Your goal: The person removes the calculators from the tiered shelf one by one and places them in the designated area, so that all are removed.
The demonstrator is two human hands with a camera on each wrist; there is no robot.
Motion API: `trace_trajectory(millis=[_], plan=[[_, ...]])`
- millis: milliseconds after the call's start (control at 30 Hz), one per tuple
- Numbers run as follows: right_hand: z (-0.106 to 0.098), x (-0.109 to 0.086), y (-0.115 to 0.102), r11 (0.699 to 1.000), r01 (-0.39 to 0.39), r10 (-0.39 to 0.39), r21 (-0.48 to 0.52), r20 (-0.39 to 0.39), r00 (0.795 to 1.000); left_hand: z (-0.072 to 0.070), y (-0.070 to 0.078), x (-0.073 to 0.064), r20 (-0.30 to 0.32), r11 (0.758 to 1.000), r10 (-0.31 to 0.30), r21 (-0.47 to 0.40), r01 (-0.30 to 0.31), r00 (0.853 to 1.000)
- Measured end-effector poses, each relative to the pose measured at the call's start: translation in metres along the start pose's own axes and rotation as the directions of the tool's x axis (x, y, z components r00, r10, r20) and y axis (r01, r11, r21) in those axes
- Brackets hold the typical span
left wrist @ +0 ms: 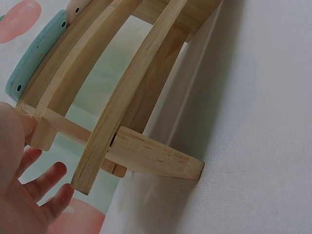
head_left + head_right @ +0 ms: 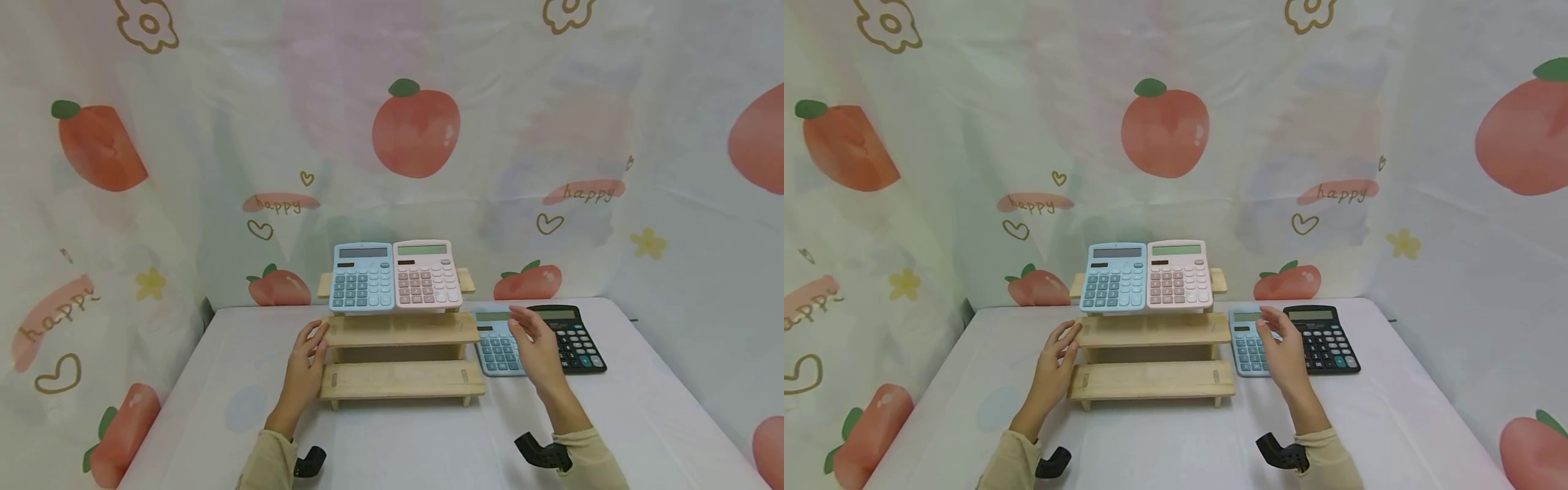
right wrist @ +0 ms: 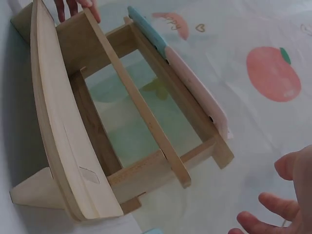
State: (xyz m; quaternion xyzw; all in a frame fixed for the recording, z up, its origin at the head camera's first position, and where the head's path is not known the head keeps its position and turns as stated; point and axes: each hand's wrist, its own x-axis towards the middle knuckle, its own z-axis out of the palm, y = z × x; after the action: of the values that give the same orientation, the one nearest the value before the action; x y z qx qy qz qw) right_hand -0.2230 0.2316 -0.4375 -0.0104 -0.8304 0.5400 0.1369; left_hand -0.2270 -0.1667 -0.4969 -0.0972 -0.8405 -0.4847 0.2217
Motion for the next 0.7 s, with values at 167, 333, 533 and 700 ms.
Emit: trace_trajectory(millis=[167, 333, 533, 700], plan=[[0.011, -0.001, -0.004, 0.998, 0.027, -0.029, 0.064, 0.033, 0.999, 0.002, -0.002, 0.0, -0.005, 1.0, 0.011, 0.007, -0.011, 1.0], [0.024, 0.0, -0.01, 0.992, 0.009, -0.016, 0.126, 0.051, 0.999, 0.003, -0.003, 0.0, -0.011, 1.0, 0.009, 0.014, -0.009, 1.0], [0.041, 0.008, -0.018, 0.988, -0.031, 0.024, 0.154, 0.048, 0.999, 0.003, -0.004, 0.001, -0.016, 1.0, 0.023, 0.013, -0.023, 1.0], [0.048, 0.013, -0.029, 0.983, -0.021, 0.011, 0.182, 0.056, 0.998, 0.002, -0.004, 0.0, -0.025, 1.0, 0.014, 0.019, -0.013, 1.0]])
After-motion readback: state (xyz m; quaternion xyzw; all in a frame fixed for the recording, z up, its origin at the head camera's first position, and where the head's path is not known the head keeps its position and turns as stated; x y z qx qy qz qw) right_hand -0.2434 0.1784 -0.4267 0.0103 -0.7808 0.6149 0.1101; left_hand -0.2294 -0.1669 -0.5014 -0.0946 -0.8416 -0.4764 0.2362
